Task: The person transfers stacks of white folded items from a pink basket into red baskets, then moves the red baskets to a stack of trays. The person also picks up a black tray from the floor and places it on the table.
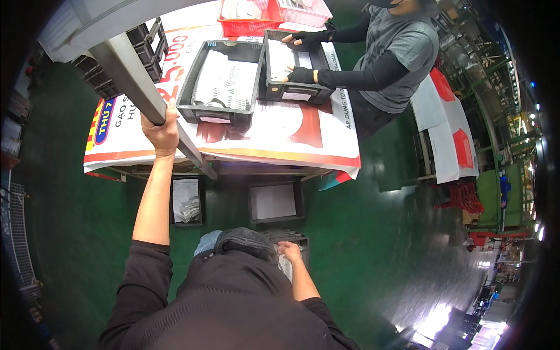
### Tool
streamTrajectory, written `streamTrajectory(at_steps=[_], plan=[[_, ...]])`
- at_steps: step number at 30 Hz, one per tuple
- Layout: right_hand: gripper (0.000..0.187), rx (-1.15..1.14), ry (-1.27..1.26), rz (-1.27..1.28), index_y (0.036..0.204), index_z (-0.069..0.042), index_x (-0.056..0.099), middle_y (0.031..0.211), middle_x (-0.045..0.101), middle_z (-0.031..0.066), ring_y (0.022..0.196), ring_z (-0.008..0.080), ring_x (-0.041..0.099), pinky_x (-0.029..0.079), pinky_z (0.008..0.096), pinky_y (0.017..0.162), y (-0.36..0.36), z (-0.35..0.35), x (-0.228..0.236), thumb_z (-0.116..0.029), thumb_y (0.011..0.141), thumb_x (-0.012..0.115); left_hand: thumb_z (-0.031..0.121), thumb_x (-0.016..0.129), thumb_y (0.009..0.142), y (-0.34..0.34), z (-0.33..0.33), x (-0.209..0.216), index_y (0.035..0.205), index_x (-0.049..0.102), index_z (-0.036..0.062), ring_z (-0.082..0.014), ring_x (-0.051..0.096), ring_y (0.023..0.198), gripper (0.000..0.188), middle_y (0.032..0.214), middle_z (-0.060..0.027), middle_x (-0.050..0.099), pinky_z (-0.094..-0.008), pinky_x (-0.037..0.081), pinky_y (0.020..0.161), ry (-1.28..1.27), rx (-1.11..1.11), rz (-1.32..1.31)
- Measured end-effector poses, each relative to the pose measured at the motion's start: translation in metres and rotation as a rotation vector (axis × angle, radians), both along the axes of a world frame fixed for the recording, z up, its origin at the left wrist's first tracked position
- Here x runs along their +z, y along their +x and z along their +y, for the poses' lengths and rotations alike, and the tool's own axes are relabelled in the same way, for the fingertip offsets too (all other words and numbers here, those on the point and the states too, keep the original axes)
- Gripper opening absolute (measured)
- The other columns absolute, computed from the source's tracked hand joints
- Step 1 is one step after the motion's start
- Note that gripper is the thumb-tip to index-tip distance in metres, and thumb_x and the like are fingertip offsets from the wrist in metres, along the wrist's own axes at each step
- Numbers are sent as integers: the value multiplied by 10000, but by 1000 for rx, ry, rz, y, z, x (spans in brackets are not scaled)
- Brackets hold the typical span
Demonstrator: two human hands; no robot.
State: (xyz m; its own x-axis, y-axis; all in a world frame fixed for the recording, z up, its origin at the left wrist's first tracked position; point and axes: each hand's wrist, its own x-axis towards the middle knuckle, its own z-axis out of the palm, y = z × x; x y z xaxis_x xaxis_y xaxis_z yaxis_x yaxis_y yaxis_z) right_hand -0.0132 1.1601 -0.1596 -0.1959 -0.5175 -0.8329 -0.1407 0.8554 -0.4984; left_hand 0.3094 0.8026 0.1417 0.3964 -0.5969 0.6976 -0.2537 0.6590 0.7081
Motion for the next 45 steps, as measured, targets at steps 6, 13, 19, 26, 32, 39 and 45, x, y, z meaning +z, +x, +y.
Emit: streamTrajectory(at_steps=[6,13,19,26,32,39,45], plan=[[284,39,-30,35,1075,-86,682,862,704,36,738,128,651,492,302,658,-1,2,3,-80,802,605,-10,637,839,-3,1,4,982,531,-7,-93,548,571,177,730,-28,579,-226,470,539,-22,-11,19],[289,13,-88,-5,1072,-98,694,864,700,35,719,119,641,473,260,617,-3,6,-6,-79,790,634,-26,620,842,-2,0,1,1019,522,-23,-76,563,594,202,765,-23,593,-227,494,587,-27,-84,48],[285,32,-71,49,1068,-87,692,875,697,26,692,114,626,472,262,614,-5,9,8,-90,788,643,19,651,837,0,-1,-2,1099,520,-32,-78,588,614,298,926,-101,676,-215,491,566,21,-21,14],[278,-71,-101,45,1059,-99,690,858,695,16,696,105,620,472,268,606,2,29,12,-117,785,650,24,658,838,7,-7,-7,930,544,4,-93,561,614,148,763,-25,572,-237,486,571,-59,52,-100],[262,-329,-199,10,1063,-104,679,862,688,18,667,87,609,449,251,542,45,83,8,-51,835,562,88,708,788,10,-11,-11,1028,562,27,-145,569,726,288,854,-56,602,-261,461,721,14,-109,0],[377,-679,-102,36,1140,-95,643,945,685,31,701,98,619,463,249,575,184,229,21,11,819,476,314,725,771,26,-18,-2,1005,503,7,-289,629,863,445,951,-159,630,-374,472,804,184,23,-447],[347,-758,252,88,1105,-98,679,849,695,51,676,136,632,505,305,552,341,394,38,-66,775,576,223,804,723,50,5,-12,1205,427,-45,-237,589,1006,668,1099,-161,577,-365,468,900,-22,150,-730]])
